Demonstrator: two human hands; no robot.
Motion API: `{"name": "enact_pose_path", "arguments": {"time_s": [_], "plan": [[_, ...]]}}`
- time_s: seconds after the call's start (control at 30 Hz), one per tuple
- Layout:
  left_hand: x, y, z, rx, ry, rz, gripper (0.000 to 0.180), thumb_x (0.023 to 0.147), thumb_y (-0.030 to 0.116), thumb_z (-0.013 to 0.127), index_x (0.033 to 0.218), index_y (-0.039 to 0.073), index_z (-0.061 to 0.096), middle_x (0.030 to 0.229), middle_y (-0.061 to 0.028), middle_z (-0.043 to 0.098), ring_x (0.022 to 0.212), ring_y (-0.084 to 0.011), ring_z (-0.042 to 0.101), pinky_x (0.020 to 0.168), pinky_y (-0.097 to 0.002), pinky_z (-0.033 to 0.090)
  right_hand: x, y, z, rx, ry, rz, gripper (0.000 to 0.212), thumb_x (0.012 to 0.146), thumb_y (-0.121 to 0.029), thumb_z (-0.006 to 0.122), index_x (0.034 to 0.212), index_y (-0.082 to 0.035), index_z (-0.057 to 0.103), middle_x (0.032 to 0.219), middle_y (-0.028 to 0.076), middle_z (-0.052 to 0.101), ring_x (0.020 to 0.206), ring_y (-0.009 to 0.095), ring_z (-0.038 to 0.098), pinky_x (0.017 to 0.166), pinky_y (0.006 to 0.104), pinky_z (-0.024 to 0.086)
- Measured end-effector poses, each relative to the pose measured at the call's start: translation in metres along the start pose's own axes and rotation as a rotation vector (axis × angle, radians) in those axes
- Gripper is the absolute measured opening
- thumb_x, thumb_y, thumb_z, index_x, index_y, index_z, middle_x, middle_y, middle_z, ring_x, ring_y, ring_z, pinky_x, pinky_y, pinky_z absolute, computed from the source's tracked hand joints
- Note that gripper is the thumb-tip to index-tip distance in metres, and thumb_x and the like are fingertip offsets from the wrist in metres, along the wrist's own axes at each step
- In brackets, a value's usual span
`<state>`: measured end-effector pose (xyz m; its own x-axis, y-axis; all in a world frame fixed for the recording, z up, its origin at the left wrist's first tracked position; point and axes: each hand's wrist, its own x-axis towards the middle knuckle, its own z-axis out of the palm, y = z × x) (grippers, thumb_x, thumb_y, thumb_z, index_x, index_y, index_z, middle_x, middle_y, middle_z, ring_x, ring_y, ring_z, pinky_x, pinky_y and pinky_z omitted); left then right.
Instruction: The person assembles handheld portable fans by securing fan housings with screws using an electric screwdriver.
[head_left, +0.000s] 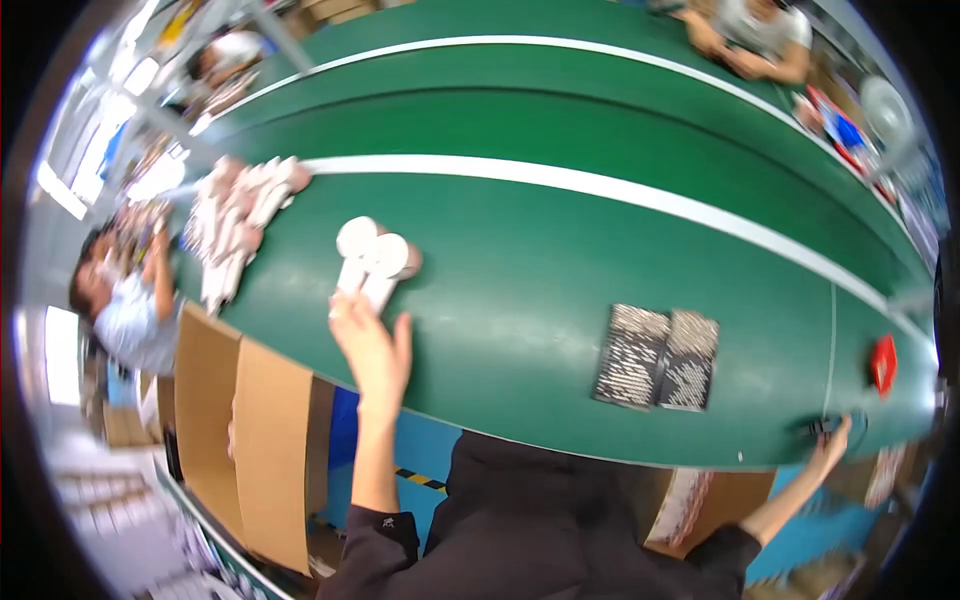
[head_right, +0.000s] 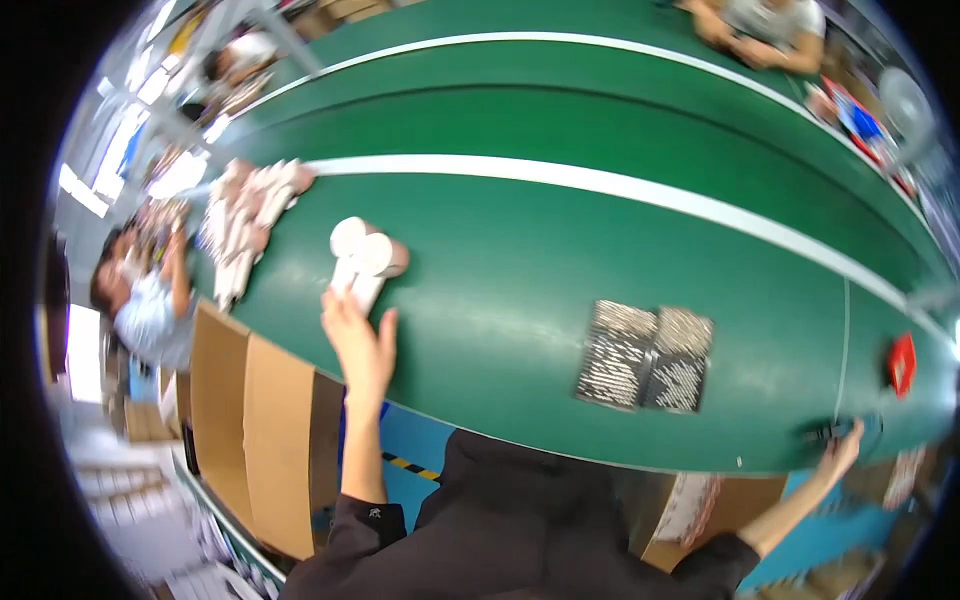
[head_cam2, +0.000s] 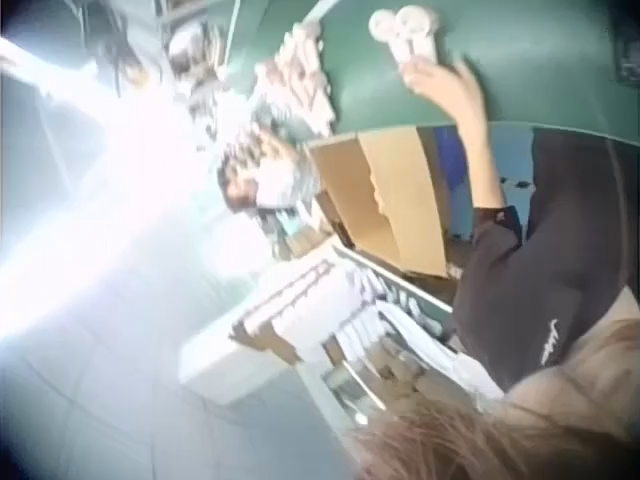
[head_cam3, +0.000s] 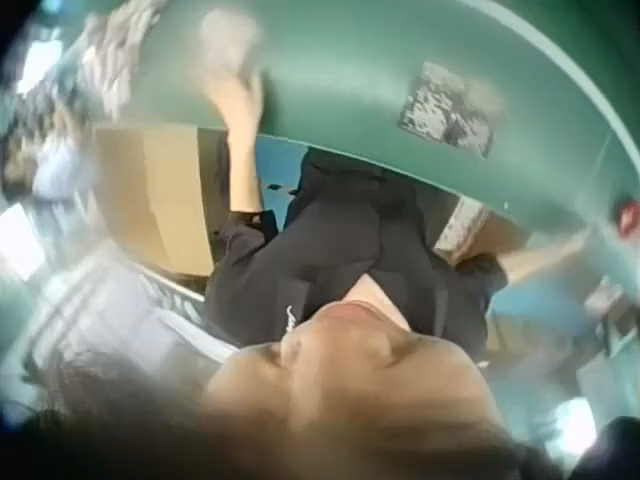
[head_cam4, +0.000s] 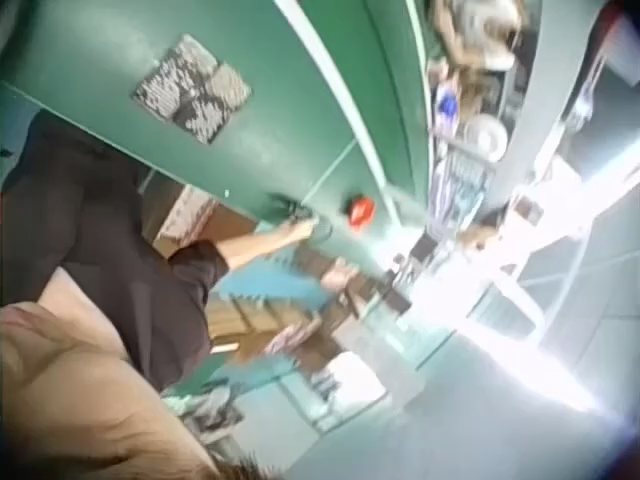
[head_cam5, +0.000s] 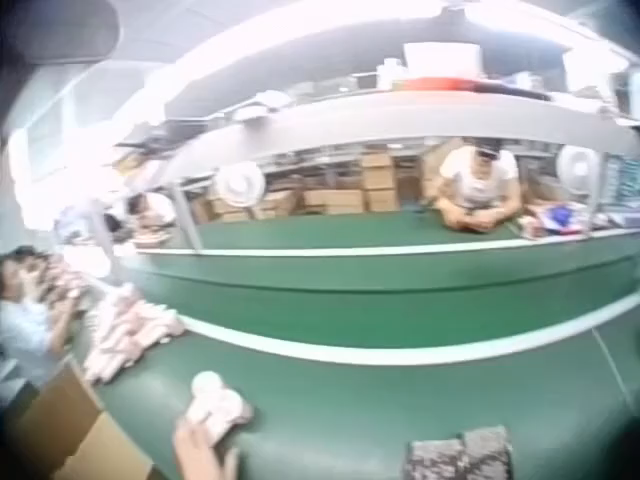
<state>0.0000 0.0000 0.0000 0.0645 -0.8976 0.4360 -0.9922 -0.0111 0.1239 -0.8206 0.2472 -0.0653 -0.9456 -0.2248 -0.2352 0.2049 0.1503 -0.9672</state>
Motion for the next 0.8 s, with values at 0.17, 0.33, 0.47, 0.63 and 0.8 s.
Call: {"name": "enact_pose_path", "arguments": {"time_s": [0.17,0.33,0.47,0.63,0.8], "plan": [[0.022,0.033,-0.007,-0.367,0.144,0.062,0.052,0.084,0.011,0.069,0.129,-0.002,0.047,0.138,-0.0255,0.041,0.127,-0.0414,0.042,0.106,-0.0465,0.034,-0.075,-0.027,0.1,0.45,-0.017,-0.184,0.025,0.096,-0.028,0.056,0.105,-0.005,0.05,0.081,0.007,0.052,0.072,0.018,0.052,0.066,0.0306,0.046],[0.026,0.118,-0.001,-0.79,-0.232,0.487,0.048,0.089,0.021,0.063,0.131,0.002,0.049,0.131,-0.0168,0.054,0.13,-0.0344,0.045,0.111,-0.048,0.031,-0.222,-0.113,0.183,0.521,-0.018,-0.488,0.022,0.095,-0.021,0.057,0.104,-0.001,0.055,0.08,0.008,0.052,0.066,0.018,0.047,0.057,0.0337,0.041],[0.035,0.182,0.027,-0.988,-0.346,0.705,0.048,0.094,0.029,0.059,0.133,0.003,0.048,0.136,-0.0155,0.051,0.135,-0.0314,0.04,0.114,-0.0476,0.028,-0.258,-0.12,0.222,0.285,-0.113,-0.908,0.023,0.092,-0.012,0.061,0.106,0.004,0.056,0.079,0.008,0.055,0.059,0.015,0.05,0.058,0.0296,0.045],[0.047,0.202,0.045,-0.885,-0.387,0.78,0.051,0.09,0.026,0.063,0.132,0.001,0.049,0.137,-0.0173,0.05,0.133,-0.0342,0.042,0.112,-0.0487,0.029,-0.301,-0.08,0.301,0.19,-0.216,-0.753,0.02,0.09,-0.013,0.067,0.102,0.001,0.061,0.07,0.004,0.059,0.055,0.011,0.055,0.056,0.0258,0.043],[0.041,0.22,0.045,-0.856,-0.547,0.781,0.05,0.093,0.027,0.061,0.136,0.006,0.049,0.141,-0.0106,0.05,0.137,-0.0297,0.038,0.115,-0.0458,0.024,-0.305,-0.064,0.304,0.334,-0.301,-0.795,0.012,0.092,-0.006,0.057,0.098,0.003,0.051,0.082,0.009,0.056,0.055,0.014,0.054,0.049,0.0284,0.047]]}}
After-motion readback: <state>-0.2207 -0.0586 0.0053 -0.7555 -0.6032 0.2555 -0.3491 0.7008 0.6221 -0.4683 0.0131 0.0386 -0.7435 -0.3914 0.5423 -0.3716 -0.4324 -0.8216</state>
